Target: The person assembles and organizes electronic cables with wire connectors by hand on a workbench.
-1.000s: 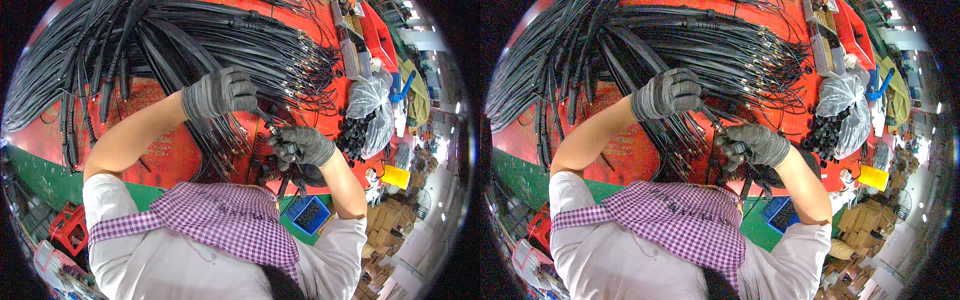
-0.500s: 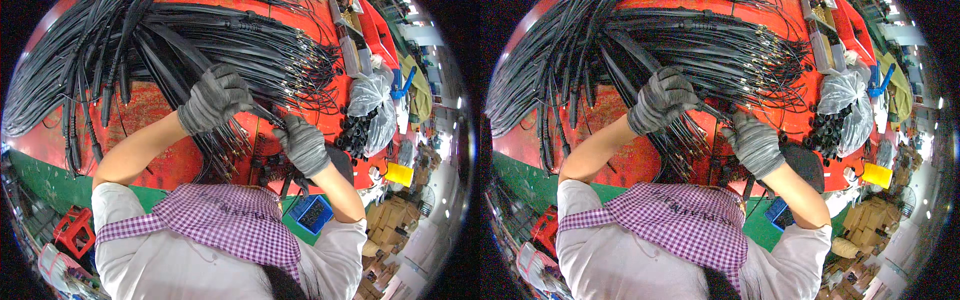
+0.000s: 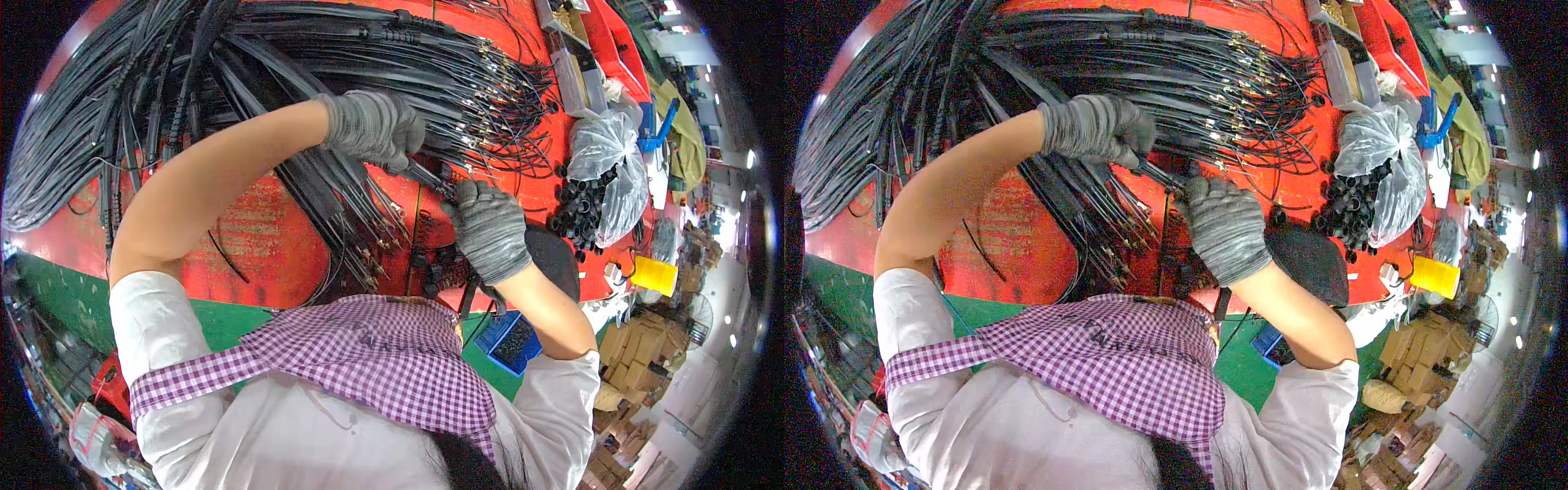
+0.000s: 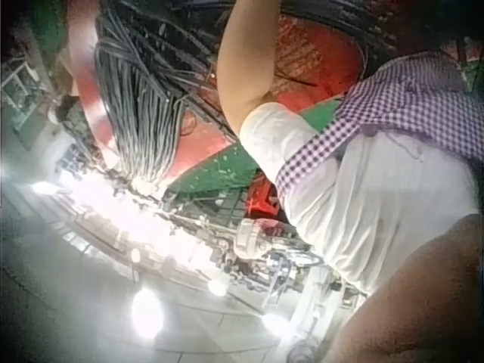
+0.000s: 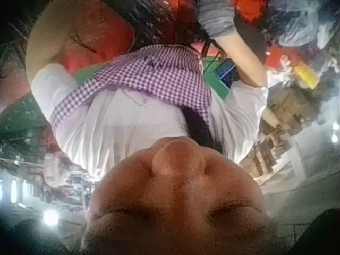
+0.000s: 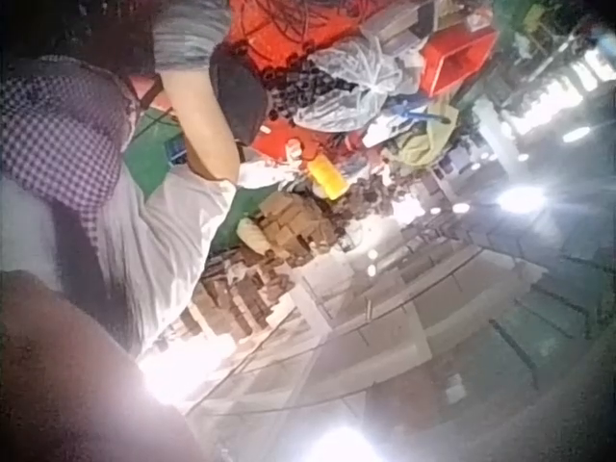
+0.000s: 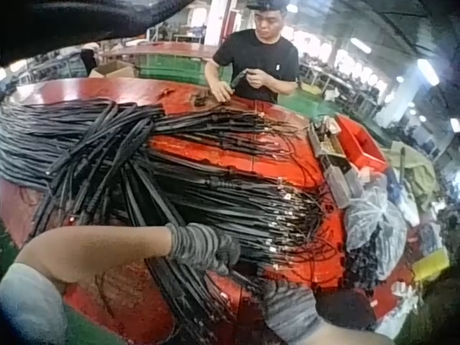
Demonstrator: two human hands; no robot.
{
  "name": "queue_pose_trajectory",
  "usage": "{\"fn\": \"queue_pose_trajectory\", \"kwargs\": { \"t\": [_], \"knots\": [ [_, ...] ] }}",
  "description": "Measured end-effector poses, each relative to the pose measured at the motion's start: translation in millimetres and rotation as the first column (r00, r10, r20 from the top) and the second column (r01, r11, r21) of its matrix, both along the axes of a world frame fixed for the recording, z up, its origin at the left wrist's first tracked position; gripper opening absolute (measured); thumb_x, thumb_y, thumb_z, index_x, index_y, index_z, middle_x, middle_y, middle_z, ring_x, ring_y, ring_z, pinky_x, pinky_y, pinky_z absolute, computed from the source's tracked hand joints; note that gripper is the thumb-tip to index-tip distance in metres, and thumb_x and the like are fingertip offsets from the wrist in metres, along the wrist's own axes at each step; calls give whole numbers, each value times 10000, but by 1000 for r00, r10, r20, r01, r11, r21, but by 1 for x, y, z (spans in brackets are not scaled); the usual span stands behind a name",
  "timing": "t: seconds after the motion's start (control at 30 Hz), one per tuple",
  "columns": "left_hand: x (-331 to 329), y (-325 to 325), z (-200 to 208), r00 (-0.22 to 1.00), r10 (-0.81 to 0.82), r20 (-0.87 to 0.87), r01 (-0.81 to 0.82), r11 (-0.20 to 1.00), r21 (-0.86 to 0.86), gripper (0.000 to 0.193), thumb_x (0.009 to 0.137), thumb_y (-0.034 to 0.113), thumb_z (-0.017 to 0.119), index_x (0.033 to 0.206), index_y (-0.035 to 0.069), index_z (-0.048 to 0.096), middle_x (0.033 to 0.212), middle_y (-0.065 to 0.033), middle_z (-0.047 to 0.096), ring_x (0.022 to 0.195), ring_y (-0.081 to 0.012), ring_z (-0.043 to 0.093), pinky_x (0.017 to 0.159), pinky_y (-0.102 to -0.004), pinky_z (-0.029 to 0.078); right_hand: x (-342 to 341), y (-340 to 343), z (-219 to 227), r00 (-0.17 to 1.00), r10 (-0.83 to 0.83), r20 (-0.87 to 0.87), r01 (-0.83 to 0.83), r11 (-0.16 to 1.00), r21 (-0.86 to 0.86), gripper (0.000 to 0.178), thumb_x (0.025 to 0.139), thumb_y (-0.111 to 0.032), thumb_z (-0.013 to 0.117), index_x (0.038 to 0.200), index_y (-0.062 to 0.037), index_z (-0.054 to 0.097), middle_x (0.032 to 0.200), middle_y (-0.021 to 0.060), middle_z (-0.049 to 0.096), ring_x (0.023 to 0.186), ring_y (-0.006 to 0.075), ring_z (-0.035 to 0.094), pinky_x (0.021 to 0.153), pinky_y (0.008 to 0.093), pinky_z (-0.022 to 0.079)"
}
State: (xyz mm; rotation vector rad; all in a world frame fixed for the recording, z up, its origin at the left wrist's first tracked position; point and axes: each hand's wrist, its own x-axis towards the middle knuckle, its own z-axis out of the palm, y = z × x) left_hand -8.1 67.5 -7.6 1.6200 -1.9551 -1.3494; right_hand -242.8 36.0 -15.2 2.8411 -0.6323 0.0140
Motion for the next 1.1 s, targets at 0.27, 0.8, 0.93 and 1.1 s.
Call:
{"fn": "queue_pose_trajectory", "kwargs": {
  "t": [0.27,0.8,0.93,1.1],
  "knots": [
    [-8,10,-38,977,12,211,73,917,-392,168,739,247,573,854,140,631,726,-77,612,688,-235,585,635,-350,454,2,-4,-10,990,-64,-125,85,982,167,314,795,-352,532,837,-46,473,703,137,558,609,299,566,538,398,439],
    [-3,9,-27,997,-6,83,22,981,-191,178,712,202,611,854,96,626,779,-91,621,719,-251,585,653,-336,458,27,-14,-1,979,-108,-170,202,542,816,406,855,-320,490,1068,25,466,745,146,558,632,250,575,540,352,486],
    [-4,6,-24,999,24,44,-21,998,-65,208,683,180,632,869,87,614,780,-81,623,706,-225,589,636,-327,463,36,-9,-1,938,-275,-210,277,233,932,379,841,-333,481,1016,3,487,784,233,561,663,359,570,531,423,453],
    [4,3,-25,997,59,-54,-67,983,-171,255,685,149,641,914,59,577,771,-86,610,696,-197,581,627,-304,466,54,1,-10,987,-122,-100,150,920,363,378,834,-373,481,978,-24,494,726,179,578,651,348,573,549,429,447]
  ]
}}
